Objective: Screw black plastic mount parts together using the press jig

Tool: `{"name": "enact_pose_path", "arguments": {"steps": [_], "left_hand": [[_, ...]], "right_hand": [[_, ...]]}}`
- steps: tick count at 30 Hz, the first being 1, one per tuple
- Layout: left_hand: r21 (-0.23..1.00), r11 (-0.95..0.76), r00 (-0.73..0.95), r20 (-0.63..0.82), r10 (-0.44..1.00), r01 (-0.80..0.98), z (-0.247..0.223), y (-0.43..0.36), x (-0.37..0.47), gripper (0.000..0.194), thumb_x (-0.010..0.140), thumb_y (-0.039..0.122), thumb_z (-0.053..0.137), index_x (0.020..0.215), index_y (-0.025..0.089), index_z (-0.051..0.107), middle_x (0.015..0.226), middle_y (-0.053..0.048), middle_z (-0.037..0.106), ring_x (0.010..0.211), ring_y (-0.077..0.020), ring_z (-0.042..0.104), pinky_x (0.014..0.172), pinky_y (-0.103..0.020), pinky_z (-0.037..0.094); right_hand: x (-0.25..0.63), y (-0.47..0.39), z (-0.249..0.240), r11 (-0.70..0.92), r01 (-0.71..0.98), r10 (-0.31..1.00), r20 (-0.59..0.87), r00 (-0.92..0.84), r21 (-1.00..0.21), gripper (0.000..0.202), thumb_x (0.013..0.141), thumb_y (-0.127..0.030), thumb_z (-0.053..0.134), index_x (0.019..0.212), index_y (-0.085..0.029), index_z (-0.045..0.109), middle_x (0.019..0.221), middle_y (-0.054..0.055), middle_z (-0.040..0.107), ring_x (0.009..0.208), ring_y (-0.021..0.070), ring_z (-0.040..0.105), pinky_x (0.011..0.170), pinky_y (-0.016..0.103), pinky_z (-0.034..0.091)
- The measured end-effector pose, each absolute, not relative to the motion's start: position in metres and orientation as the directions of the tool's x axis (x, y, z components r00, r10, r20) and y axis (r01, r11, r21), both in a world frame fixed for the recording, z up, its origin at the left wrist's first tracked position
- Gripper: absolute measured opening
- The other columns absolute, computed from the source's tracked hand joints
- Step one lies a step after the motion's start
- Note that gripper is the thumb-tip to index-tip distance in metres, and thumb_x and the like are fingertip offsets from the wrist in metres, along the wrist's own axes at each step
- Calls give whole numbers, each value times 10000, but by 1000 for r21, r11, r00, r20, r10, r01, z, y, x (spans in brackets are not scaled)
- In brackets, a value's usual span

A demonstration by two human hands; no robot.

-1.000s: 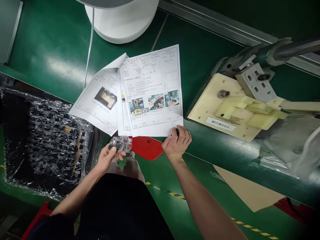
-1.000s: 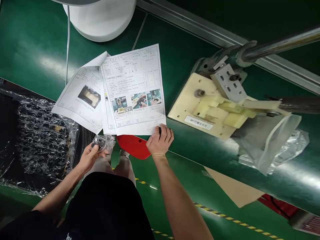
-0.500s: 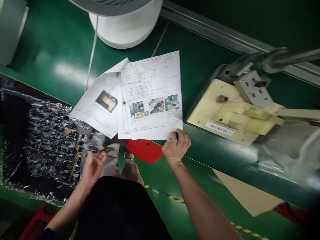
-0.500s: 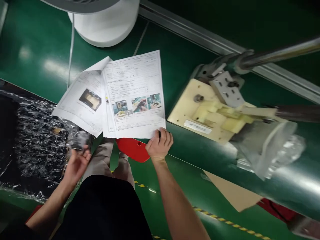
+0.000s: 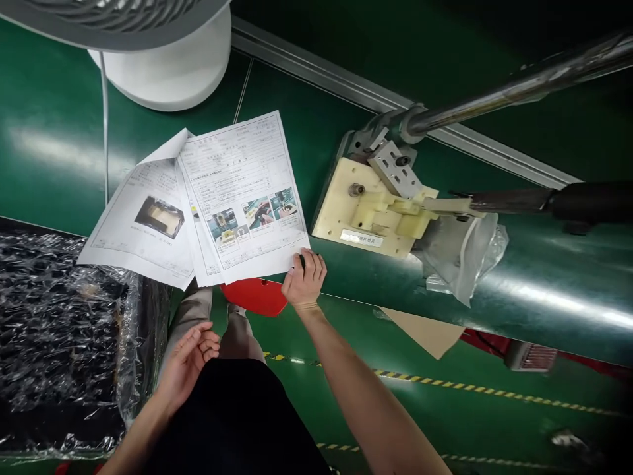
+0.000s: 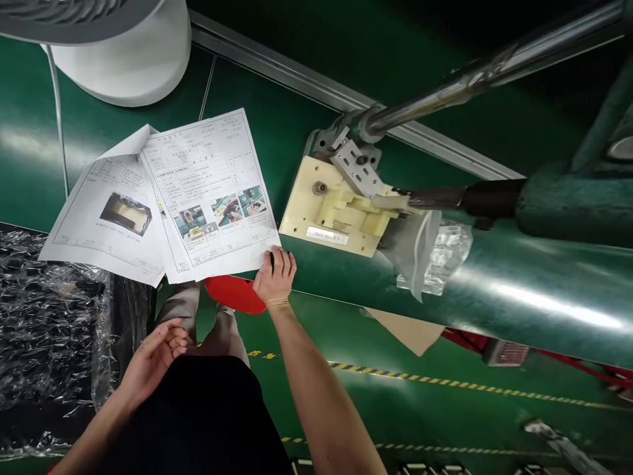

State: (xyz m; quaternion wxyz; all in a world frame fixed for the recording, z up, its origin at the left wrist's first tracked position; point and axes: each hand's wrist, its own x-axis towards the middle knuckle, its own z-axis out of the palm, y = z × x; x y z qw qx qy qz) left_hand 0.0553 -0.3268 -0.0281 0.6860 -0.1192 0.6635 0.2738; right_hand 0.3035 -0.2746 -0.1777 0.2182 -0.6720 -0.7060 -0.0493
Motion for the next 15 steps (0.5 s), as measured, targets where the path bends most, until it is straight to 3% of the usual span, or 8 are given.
{"name": "enact_pose_path", "arguments": {"steps": [8,15], "left_hand": [[294,852,-175,-955,241,-432,-31,-316,32,486,569,387,903,955,153,725,807,-52,700,732,-139,657,667,-228,568],[404,787,-289,-910,296,-467,-23,-384,41,490,560,392,902,950,159,718,820,-47,697,716,-131,659,664,-227,564]], "right_hand": [[303,-275,-179,84,970,929,369,7,-230,450,825,-131,407,1270,-93,456,1183,180,564,1229,283,449,1013,479,402],[302,-279,-184,91,966,947,320,-9,-243,428,831,-163,432,1244,-77,506,1239,203,556,1255,294,427,1042,504,367]]}}
